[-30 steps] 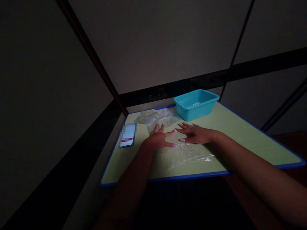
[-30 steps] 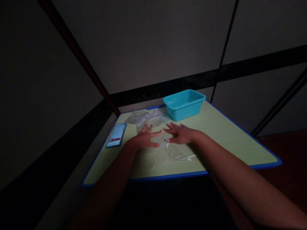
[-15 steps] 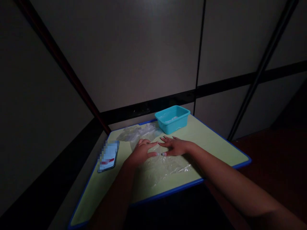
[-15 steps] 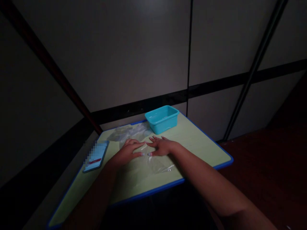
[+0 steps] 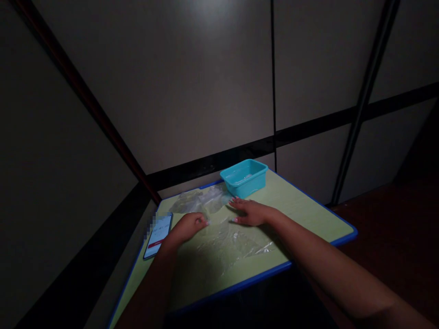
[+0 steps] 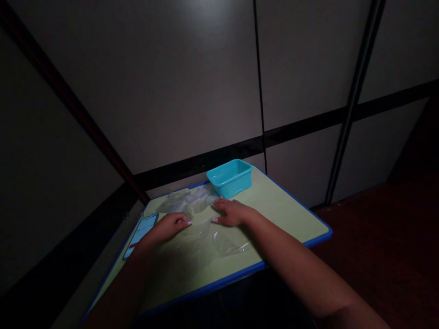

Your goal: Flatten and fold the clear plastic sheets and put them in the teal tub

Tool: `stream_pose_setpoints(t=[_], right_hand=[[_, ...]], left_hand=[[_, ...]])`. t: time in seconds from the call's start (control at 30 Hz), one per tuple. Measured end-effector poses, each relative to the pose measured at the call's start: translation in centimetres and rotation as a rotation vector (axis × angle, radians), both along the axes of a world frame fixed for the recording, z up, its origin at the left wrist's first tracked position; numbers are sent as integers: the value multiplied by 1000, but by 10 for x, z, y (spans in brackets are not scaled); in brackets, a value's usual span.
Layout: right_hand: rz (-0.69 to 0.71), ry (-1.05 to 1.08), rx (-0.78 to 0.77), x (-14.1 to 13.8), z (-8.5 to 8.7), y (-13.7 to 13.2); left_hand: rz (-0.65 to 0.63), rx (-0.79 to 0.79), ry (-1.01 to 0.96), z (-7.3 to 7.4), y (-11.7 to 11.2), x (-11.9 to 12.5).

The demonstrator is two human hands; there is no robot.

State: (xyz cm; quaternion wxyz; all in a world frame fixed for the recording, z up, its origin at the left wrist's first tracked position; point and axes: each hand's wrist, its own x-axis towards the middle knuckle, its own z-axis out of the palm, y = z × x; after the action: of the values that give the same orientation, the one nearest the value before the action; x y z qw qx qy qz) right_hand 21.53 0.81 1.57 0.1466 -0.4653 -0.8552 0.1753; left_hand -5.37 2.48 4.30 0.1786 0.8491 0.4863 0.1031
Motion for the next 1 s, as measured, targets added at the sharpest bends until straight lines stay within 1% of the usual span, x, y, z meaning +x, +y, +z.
stream_pose_setpoints(t=[0.03,0.1,0.17,0.2,0.3,0.43,0.57,0.8,0.87,1.0], right_hand=[[-11,11,38,1,2,0],[-48,18,124,2,7,0],[-128,-13,199,4,13,0],[-180,-45,214,6,15,0],[-303,-163,164,12,18,3],[-376,-268,66,22,15,8],[-376,-274,25,27,12,12],[-280,-277,-24,30,8,15],[-269,-275,-27,30,8,15],[-254,-286,-31,30,10,13]], left_hand=[[30,42,-48,-4,4,-2],[32,143,-122,-11,8,-5],[50,213,-130,-15,8,-7],[58,222,-119,-15,6,-8],[78,185,-44,-17,2,-12],[90,148,16,-21,-1,-12],[106,146,52,-26,0,-10],[63,91,34,-28,1,-9],[77,110,34,-28,0,-9],[154,188,46,-26,-1,-9]])
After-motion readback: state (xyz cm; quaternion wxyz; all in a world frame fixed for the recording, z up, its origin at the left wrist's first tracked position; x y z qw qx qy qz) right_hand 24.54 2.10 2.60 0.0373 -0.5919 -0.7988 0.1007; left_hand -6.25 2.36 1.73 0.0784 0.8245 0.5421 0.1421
